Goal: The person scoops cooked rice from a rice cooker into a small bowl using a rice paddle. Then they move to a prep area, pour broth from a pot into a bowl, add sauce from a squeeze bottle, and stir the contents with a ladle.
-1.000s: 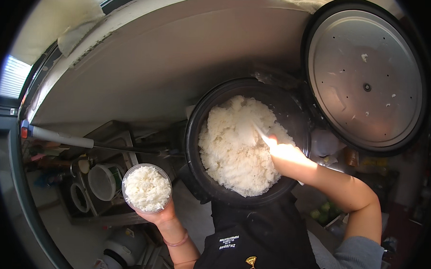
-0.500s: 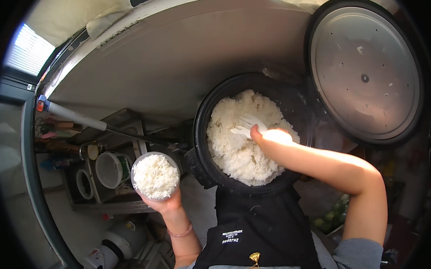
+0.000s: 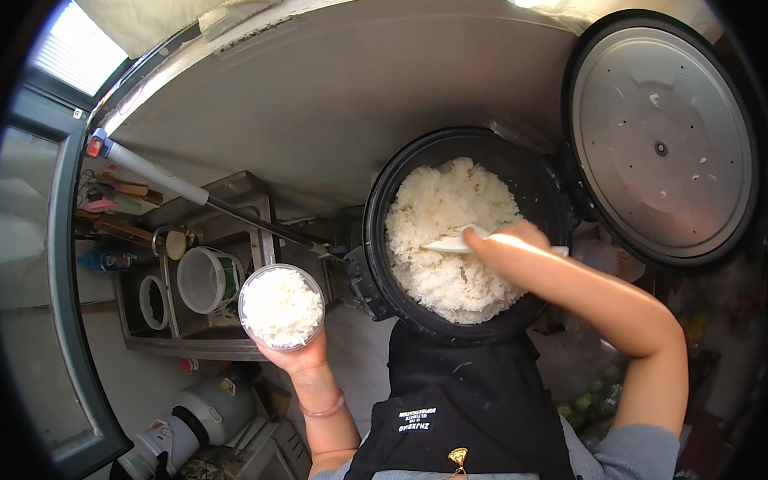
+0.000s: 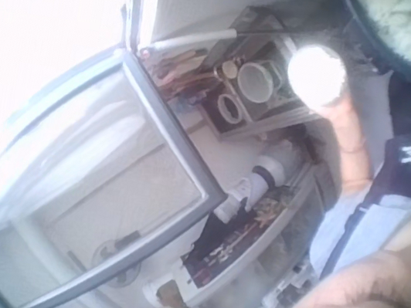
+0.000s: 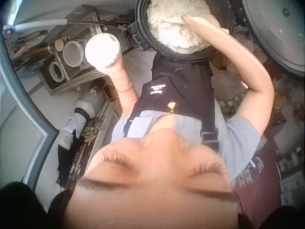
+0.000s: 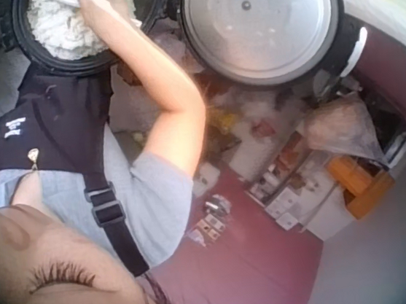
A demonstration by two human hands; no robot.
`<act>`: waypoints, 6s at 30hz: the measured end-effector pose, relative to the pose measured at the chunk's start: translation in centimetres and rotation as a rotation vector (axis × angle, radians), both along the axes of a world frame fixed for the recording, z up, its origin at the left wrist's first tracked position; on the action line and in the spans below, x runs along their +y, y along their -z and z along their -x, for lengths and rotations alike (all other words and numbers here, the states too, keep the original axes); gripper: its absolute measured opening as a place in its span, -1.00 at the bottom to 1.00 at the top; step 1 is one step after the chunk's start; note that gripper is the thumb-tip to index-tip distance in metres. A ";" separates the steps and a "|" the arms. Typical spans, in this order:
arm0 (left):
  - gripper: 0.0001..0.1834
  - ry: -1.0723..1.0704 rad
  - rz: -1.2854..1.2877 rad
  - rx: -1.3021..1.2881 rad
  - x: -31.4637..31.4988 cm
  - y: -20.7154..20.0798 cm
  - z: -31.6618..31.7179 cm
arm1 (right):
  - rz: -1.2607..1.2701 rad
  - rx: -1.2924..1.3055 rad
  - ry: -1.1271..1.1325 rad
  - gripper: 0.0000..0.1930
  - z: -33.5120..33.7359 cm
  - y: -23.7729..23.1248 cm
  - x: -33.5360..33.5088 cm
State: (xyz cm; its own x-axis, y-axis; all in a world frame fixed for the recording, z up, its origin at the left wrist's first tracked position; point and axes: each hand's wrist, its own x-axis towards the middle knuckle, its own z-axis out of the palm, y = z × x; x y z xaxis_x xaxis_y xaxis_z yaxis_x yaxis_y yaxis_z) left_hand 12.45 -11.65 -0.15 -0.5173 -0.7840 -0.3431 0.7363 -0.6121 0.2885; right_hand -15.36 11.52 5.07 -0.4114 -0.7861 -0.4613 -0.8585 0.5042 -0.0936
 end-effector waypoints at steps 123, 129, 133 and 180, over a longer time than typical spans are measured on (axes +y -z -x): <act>-0.49 -0.276 -0.152 0.006 3.4 4.7 -7.0 | -0.080 0.554 -0.160 -0.60 8.7 -3.4 -0.1; -0.49 -0.251 -0.092 0.048 3.1 4.9 -6.5 | 0.047 0.538 -0.240 -0.62 7.9 -4.1 -1.3; -0.48 -0.192 -0.085 0.069 3.1 4.8 -5.4 | 0.074 0.292 -0.286 -0.66 4.9 1.8 -3.5; -0.49 -0.249 -0.153 -0.021 3.5 3.7 -6.1 | -0.128 0.457 -0.566 -0.89 10.2 -6.8 5.8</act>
